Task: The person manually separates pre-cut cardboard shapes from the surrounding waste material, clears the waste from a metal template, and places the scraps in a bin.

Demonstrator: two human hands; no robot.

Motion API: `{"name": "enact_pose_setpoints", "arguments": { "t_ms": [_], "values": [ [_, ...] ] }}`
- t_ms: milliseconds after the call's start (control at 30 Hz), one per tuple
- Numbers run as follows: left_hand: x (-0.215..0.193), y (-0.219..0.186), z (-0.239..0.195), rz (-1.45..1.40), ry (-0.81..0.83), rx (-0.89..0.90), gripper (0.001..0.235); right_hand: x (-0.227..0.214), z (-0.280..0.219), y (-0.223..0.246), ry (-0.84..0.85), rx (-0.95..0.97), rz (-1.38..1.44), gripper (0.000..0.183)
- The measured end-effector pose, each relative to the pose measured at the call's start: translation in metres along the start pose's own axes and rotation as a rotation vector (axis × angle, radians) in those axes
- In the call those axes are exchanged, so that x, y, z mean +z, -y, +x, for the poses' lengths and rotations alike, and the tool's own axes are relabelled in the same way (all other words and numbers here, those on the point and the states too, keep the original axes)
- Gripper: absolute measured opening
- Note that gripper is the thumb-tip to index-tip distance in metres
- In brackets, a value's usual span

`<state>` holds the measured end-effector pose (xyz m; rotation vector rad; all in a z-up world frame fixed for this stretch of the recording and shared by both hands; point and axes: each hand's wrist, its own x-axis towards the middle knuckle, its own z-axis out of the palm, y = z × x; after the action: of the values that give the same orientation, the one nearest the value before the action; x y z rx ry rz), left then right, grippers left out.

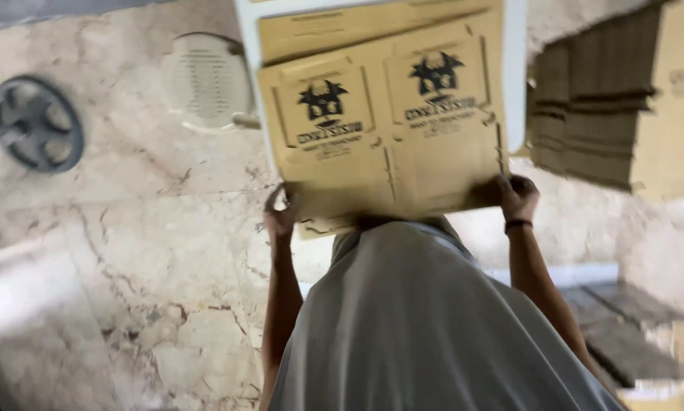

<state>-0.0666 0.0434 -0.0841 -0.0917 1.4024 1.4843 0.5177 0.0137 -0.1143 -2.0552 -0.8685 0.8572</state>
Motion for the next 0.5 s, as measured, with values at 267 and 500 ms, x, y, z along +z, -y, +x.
{"name": "enact_pose_setpoints", "arguments": {
  "t_ms": [267,500],
  "values": [
    [-0.011,0.004,-0.019,0.821,0.204,0.553,0.04,-0.016,0.003,0.038,0.111,0.04,-0.49,0.04],
    [0.007,-0.019,-0.014,1.237,-0.229,0.336,0.036,-0.023,0.023,0.005,0.118,0.08,-0.733,0.036]
  ]
}}
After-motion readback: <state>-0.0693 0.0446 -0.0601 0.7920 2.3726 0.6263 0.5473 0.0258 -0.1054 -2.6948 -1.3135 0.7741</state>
